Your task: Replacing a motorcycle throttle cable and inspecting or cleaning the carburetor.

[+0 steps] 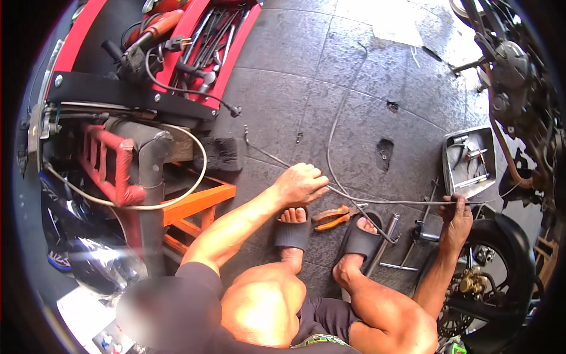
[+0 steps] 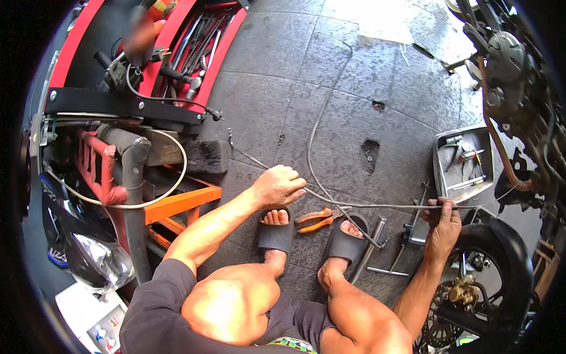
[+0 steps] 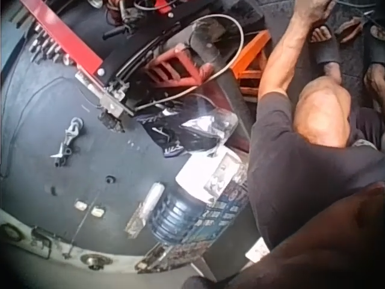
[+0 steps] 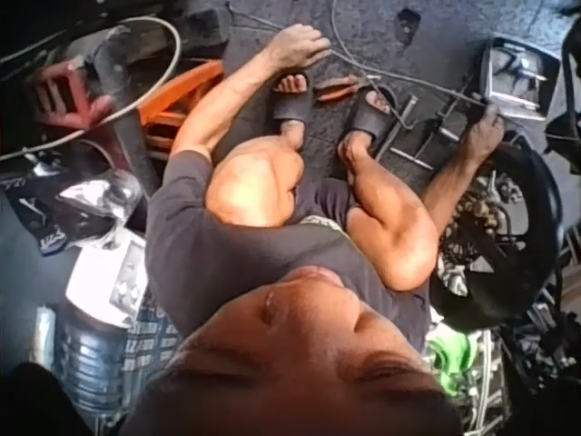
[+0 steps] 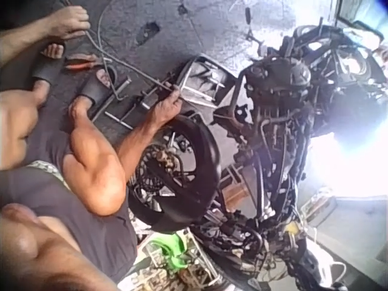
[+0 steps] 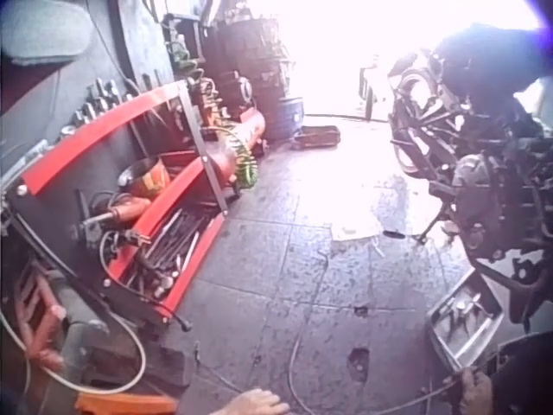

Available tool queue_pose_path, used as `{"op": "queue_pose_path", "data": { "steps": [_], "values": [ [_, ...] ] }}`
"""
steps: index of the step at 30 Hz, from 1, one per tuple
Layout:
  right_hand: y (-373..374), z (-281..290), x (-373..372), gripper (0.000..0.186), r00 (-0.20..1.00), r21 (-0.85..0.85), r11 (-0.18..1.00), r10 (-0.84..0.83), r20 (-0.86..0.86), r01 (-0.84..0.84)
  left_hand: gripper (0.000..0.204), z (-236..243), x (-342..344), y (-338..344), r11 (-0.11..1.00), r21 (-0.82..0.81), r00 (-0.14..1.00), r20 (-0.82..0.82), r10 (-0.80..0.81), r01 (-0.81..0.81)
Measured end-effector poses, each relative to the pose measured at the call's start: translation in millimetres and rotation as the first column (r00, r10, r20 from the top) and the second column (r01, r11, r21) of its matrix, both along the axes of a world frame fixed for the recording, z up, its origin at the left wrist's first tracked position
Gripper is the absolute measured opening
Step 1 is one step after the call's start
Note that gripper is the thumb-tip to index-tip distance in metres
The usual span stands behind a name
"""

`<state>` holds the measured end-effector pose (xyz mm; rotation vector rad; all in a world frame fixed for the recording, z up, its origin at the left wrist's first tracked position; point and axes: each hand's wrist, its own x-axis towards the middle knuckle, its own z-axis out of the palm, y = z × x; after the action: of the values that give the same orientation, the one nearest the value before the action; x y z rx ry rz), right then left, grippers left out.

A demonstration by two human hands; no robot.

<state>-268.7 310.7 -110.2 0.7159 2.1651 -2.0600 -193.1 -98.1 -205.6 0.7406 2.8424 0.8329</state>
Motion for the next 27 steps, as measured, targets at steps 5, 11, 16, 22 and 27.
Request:
{"op": "queue_pose_path", "data": {
  "steps": [5, 11, 16, 22, 27],
  "values": [
    [-28, 31, 0, 0.027, 0.955, 0.243, 0.962, 0.186, -0.23, -0.129, 0.026, -5, 3, 7, 0.998, 0.068, 0.998, -0.054, -0.009, 0.013],
    [-92, 108, -60, 0.026, 0.821, 0.18, 0.915, 0.402, -0.405, -0.36, 0.027, 28, 5, 18, 0.931, 0.275, 0.952, -0.118, 0.282, -0.241],
    [-132, 54, -105, 0.045, 0.68, 0.293, 0.74, 0.672, -0.293, -0.605, 0.034, 69, -43, 25, 0.768, 0.316, 0.823, 0.085, 0.562, -0.557],
    [-180, -63, 35, 0.054, 0.424, -0.373, 0.483, 0.875, 0.233, -0.792, 0.037, 39, -127, 32, -0.103, 0.237, 0.255, 0.936, -0.243, -0.966],
    [-170, -67, 82, 0.043, 0.365, -0.688, 0.448, 0.889, 0.276, -0.57, 0.039, -12, -119, 23, -0.223, 0.197, 0.259, 0.92, -0.295, -0.955]
  ]
}}
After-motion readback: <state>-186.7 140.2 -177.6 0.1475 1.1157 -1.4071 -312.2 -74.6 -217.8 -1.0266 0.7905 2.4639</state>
